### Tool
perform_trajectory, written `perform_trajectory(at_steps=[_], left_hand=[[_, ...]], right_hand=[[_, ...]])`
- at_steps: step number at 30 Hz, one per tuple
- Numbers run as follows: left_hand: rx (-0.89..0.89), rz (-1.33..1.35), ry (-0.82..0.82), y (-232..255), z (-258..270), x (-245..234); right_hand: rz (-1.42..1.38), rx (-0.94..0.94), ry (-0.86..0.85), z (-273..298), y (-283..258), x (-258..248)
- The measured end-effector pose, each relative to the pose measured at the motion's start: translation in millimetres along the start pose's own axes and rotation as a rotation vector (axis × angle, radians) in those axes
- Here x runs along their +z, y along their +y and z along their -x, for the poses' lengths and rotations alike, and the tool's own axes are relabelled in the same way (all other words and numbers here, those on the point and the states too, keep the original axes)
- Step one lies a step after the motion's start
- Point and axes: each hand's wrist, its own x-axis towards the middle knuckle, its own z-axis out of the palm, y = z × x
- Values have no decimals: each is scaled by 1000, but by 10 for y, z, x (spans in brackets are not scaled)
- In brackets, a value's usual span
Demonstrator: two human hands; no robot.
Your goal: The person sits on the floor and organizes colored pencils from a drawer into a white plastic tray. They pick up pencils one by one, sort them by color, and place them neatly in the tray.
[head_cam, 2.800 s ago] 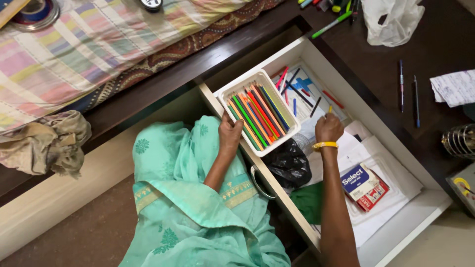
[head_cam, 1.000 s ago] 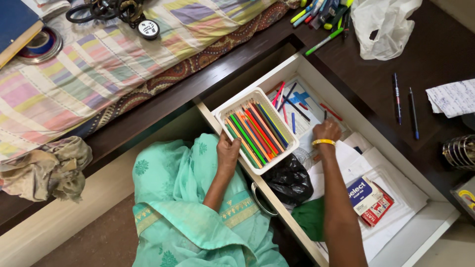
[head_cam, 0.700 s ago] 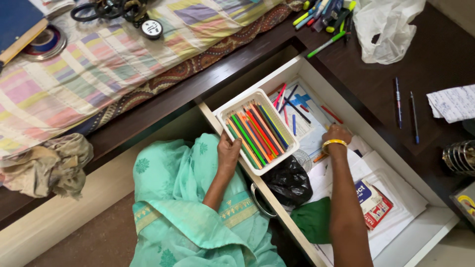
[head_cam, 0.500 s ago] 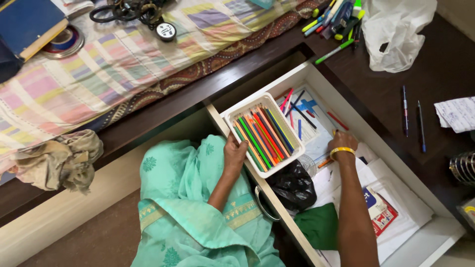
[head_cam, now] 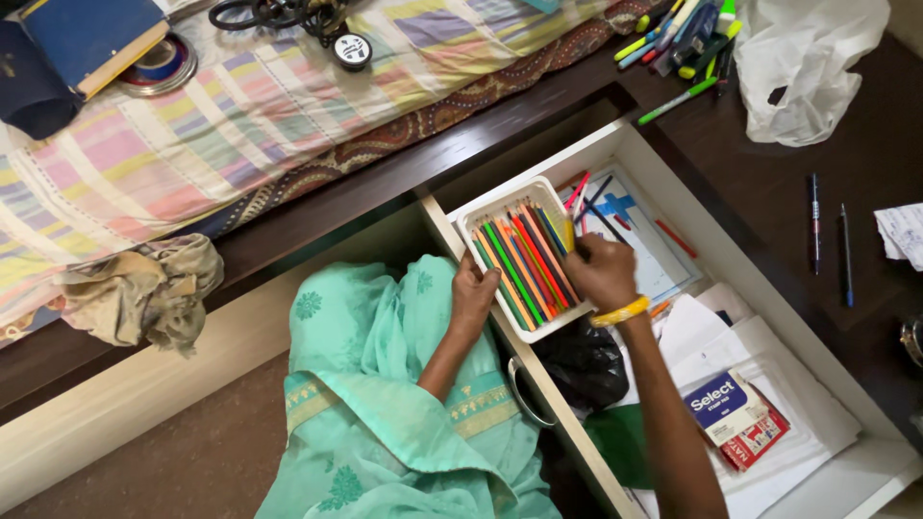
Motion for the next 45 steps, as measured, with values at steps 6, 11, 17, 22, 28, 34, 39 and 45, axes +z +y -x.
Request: perform_trajectory(at_steps=[6, 11, 17, 22, 28, 34, 39, 45], left_hand=[[7, 25, 15, -13, -19, 10], [37, 48, -2, -41, -6, -6], [40, 82, -14, -120, -30, -31], [38, 91, -11, -174, -44, -53], [40, 61, 10, -224, -42, -72], [35, 53, 13, -71, -2, -27], [-62, 60, 57, 49, 19, 18], [11, 9, 29, 41, 31, -6]], right_hand=[[226, -74, -159, 131, -263, 342], [255, -145, -71, 230, -228, 398], [108, -188, -54, 320, -268, 338], [217, -242, -164, 366, -389, 498], [41, -246, 76, 323, -276, 460], [313, 67, 135, 250, 609, -110], [661, 281, -154, 555, 1264, -125], [691, 357, -3, 829, 1326, 90]])
